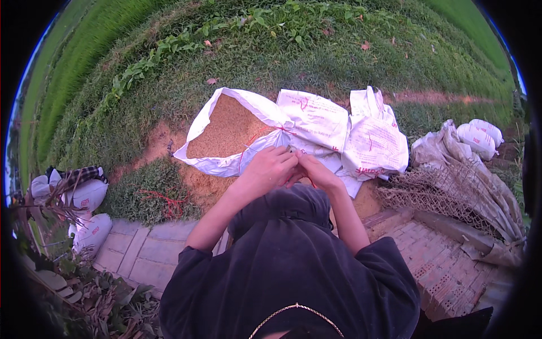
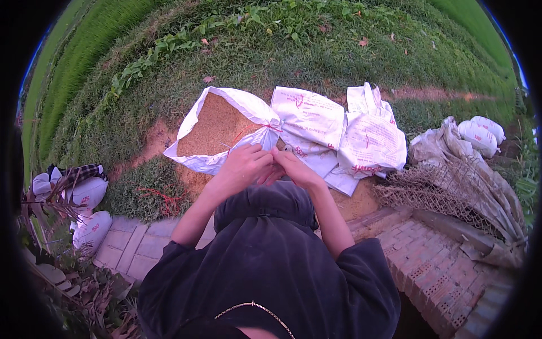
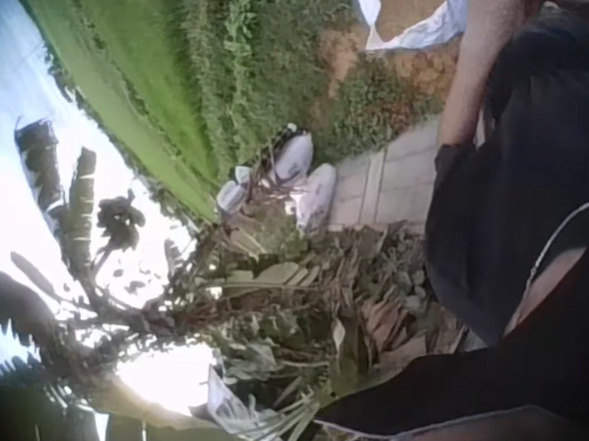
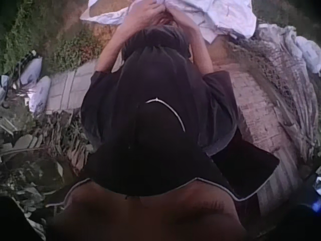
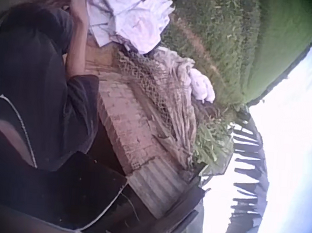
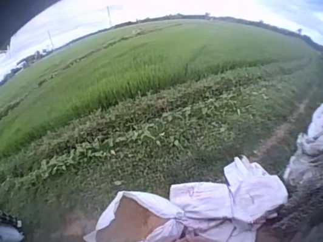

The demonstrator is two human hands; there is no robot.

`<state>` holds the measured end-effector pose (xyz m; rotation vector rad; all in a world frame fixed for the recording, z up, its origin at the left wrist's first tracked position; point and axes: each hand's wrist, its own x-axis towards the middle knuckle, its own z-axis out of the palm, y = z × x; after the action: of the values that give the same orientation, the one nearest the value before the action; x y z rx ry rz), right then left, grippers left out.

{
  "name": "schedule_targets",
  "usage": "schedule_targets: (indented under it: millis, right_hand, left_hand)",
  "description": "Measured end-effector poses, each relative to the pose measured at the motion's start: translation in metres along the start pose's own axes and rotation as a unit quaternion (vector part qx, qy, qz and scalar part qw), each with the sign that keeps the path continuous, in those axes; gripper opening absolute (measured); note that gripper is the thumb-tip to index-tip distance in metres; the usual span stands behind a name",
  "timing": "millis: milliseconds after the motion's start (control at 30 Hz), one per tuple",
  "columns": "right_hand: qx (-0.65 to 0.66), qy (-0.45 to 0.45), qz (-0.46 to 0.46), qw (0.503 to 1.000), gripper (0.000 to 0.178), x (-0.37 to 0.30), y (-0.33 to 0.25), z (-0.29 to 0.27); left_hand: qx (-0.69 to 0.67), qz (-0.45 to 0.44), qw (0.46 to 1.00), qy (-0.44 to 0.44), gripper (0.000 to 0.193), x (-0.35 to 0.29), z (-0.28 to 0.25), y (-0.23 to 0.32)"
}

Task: Tying the top of a large white sack filled with rice grains using a red plastic string.

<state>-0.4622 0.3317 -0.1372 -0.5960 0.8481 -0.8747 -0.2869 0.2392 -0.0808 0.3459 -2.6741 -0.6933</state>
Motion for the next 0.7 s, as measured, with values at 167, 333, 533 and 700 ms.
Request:
schedule_targets:
  millis: [167, 333, 533, 700]
  right_hand:
    - [-0.173, 0.093, 0.050, 0.979, 0.032, -0.002, 0.024, 0.036]
    - [-0.457, 0.245, 0.100, 0.849, 0.024, -0.038, 0.037, 0.037]
    - [-0.538, 0.695, 0.251, 0.406, 0.024, -0.113, 0.049, 0.027]
    - [-0.311, 0.852, -0.013, 0.422, 0.025, -0.138, 0.060, 0.060]
  left_hand:
    - [-0.169, -0.130, 0.974, -0.076, 0.018, -0.051, 0.007, -0.044]
    - [-0.212, -0.127, 0.967, -0.067, 0.018, -0.058, 0.020, -0.080]
    - [-0.204, -0.327, 0.923, 0.015, 0.023, -0.050, 0.094, -0.160]
    - [-0.067, -0.370, 0.920, -0.109, 0.036, -0.029, 0.122, -0.154]
